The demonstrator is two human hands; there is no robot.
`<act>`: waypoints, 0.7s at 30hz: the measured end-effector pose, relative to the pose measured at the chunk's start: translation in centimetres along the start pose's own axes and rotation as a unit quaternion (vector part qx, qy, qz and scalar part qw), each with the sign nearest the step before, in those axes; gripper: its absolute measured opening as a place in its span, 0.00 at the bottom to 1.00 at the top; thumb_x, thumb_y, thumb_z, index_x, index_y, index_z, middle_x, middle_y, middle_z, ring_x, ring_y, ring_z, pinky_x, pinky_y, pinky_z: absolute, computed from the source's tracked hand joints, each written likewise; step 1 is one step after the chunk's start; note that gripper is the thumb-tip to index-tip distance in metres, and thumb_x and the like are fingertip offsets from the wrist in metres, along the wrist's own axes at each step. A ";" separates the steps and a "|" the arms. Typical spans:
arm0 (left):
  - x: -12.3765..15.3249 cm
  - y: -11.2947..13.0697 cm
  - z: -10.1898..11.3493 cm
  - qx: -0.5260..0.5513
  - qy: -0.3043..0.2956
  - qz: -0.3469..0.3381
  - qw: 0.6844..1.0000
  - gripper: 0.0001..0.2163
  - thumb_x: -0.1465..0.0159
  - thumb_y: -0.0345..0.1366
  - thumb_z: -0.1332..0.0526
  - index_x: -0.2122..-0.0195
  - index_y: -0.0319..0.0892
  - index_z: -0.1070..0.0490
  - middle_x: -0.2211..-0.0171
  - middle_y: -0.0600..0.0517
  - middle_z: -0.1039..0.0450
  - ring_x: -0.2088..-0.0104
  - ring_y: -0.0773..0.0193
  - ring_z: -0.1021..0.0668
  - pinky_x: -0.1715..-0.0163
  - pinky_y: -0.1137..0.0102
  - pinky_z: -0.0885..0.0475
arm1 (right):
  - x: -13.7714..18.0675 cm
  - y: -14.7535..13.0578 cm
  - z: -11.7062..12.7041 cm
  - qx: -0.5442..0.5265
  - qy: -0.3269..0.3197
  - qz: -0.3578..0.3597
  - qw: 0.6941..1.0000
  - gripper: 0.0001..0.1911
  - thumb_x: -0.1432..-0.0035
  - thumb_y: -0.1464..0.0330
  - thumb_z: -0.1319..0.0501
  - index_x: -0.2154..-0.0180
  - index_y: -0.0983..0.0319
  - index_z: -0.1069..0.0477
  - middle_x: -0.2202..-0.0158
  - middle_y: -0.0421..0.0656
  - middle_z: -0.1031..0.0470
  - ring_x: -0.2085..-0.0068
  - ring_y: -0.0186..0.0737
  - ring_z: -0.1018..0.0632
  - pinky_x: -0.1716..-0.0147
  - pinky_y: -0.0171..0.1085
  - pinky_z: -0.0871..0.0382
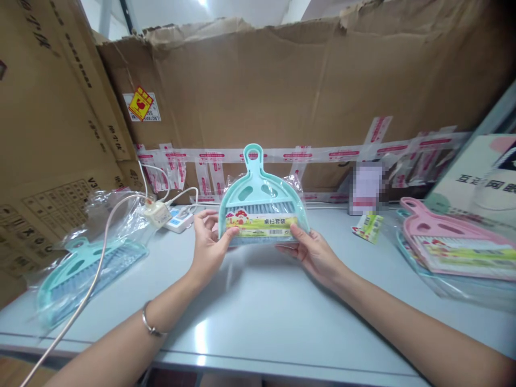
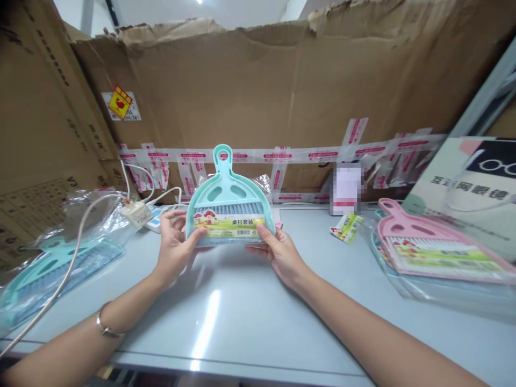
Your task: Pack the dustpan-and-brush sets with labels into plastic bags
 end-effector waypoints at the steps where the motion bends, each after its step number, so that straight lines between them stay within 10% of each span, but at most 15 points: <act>1: -0.2 -0.6 -0.3 0.007 -0.022 0.034 0.999 0.26 0.49 0.37 0.32 0.55 0.47 0.46 0.59 0.51 0.30 0.60 0.61 0.22 0.65 0.66 0.25 | -0.2 0.1 0.3 0.004 -0.017 -0.010 1.000 0.21 0.56 0.54 0.31 0.63 0.59 0.25 0.61 0.44 0.20 0.60 0.42 0.20 0.60 0.41 0.23; 7: 0.0 -3.5 -1.5 -0.053 -0.199 0.205 0.957 0.24 0.54 0.35 0.30 0.56 0.38 0.33 0.58 0.45 0.24 0.57 0.54 0.23 0.55 0.60 0.28 | -0.1 1.1 1.2 0.041 -0.081 -0.065 0.994 0.18 0.57 0.64 0.29 0.61 0.58 0.26 0.60 0.41 0.20 0.62 0.39 0.20 0.62 0.39 0.22; 21: 0.9 -3.6 -2.1 -0.007 -0.239 0.209 0.948 0.21 0.49 0.36 0.32 0.54 0.41 0.31 0.56 0.45 0.25 0.55 0.56 0.23 0.54 0.61 0.28 | 0.5 -0.9 1.3 0.146 0.021 0.074 0.986 0.25 0.53 0.53 0.34 0.57 0.59 0.34 0.60 0.43 0.22 0.65 0.41 0.21 0.75 0.36 0.24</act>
Point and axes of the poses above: each hand's wrist, its own x-axis away from the middle knuckle, its own z-axis out of the back of the hand, y = z × x, the point moved 9 cm from there along -x, towards the middle knuckle
